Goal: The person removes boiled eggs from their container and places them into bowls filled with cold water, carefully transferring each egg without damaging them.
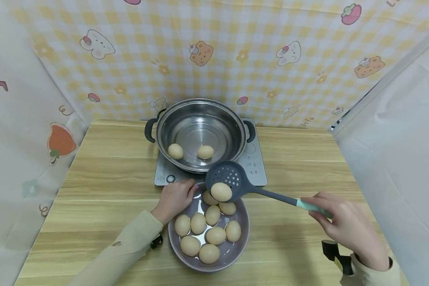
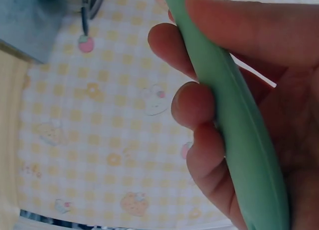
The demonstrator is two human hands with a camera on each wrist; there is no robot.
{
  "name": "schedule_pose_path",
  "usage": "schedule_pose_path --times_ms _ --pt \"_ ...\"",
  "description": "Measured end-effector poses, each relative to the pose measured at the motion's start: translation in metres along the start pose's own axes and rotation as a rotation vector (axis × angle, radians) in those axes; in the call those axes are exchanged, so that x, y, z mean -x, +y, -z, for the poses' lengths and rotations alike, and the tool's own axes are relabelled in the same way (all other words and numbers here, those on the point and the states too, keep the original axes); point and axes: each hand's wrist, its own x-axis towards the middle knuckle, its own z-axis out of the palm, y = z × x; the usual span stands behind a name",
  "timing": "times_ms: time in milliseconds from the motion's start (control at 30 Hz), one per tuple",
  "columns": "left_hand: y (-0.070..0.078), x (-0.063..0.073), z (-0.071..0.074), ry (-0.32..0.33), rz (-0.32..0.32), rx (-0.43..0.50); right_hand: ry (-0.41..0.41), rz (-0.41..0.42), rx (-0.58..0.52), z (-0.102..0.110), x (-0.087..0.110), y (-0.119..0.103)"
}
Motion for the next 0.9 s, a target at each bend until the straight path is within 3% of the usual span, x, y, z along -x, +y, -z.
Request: schedule_pose_path --times_ms 467,900 --pt "0.002 0.000 0.002 -0.015 0.004 -0.014 -0.043 -0.062 0.062 -0.010 0.008 0.004" --pt "0.001 -0.001 0.002 -0.026 0.003 -0.024 -0.011 -0.033 0.075 -0.015 0.007 0.006"
